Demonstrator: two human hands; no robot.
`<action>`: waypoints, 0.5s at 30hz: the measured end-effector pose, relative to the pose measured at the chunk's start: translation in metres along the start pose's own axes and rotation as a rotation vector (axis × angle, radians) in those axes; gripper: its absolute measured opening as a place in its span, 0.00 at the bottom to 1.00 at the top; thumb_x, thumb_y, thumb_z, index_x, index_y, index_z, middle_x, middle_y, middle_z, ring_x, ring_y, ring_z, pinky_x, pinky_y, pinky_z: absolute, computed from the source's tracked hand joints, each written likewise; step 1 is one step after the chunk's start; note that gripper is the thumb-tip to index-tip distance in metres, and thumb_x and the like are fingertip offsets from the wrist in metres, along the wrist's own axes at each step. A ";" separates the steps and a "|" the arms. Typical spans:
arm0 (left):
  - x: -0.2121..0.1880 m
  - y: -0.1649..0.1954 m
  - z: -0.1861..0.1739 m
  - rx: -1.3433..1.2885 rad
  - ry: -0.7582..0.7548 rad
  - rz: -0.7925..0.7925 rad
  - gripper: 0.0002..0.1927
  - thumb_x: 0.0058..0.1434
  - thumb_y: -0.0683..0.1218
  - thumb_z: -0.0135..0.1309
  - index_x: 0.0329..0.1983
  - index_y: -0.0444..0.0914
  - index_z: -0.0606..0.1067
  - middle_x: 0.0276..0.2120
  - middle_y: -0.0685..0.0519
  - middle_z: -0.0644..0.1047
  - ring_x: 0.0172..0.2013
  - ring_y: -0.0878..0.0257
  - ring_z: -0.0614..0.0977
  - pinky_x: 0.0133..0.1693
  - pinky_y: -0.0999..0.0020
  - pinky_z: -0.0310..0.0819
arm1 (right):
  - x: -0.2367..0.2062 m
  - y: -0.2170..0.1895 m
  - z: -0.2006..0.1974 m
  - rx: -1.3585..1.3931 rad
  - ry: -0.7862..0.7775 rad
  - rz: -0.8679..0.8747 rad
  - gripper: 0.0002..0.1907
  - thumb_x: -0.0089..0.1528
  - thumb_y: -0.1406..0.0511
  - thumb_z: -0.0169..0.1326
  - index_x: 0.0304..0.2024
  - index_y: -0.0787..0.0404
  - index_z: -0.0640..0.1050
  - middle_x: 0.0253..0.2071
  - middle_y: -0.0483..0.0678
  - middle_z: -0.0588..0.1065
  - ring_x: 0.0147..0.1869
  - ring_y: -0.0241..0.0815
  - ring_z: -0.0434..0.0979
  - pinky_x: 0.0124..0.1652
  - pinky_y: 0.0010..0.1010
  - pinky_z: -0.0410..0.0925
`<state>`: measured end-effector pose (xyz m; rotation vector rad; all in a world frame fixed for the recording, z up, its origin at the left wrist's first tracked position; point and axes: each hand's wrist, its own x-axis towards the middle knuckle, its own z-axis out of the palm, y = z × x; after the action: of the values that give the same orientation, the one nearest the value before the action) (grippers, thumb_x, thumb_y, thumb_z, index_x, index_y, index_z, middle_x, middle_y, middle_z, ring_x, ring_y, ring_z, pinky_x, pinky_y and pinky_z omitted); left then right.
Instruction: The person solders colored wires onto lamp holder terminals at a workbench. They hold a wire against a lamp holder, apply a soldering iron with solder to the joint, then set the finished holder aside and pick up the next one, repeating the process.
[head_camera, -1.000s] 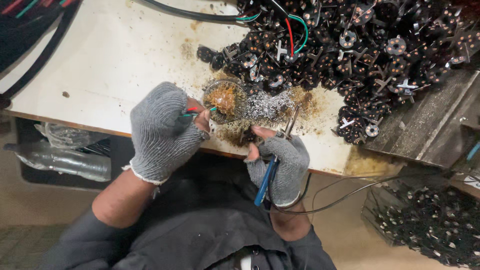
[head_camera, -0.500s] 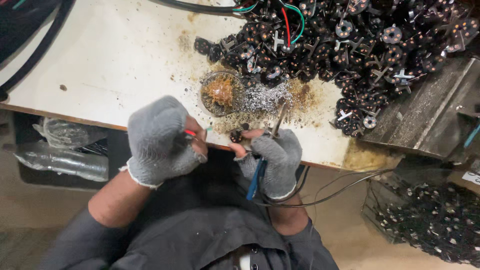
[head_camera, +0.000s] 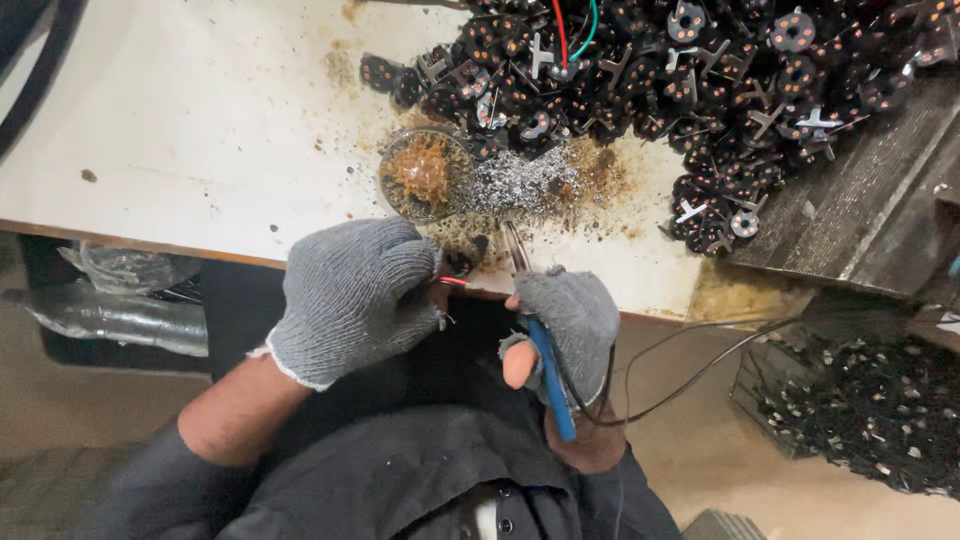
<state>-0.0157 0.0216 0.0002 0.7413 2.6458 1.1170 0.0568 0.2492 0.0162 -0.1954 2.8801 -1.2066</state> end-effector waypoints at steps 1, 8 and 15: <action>0.002 -0.001 0.002 0.007 -0.009 -0.010 0.13 0.47 0.52 0.66 0.25 0.45 0.73 0.24 0.51 0.72 0.26 0.49 0.77 0.27 0.52 0.68 | -0.002 0.004 0.003 -0.022 0.014 -0.028 0.39 0.61 0.34 0.47 0.47 0.61 0.81 0.37 0.47 0.78 0.44 0.53 0.76 0.45 0.43 0.67; 0.005 -0.005 0.007 0.008 -0.011 0.003 0.13 0.45 0.53 0.66 0.27 0.45 0.75 0.25 0.51 0.73 0.26 0.49 0.78 0.26 0.53 0.68 | -0.025 0.022 0.004 -0.057 -0.047 -0.024 0.26 0.60 0.45 0.53 0.45 0.58 0.83 0.38 0.48 0.75 0.45 0.53 0.73 0.47 0.47 0.64; 0.002 -0.003 0.008 0.052 -0.019 -0.019 0.13 0.47 0.53 0.65 0.27 0.45 0.75 0.25 0.51 0.73 0.27 0.50 0.78 0.27 0.53 0.69 | -0.030 0.035 0.018 0.011 -0.023 -0.160 0.08 0.59 0.61 0.61 0.37 0.58 0.82 0.30 0.45 0.73 0.35 0.49 0.74 0.37 0.43 0.65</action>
<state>-0.0158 0.0264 -0.0077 0.7305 2.6695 1.0343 0.0835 0.2641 -0.0228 -0.4438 2.8844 -1.2326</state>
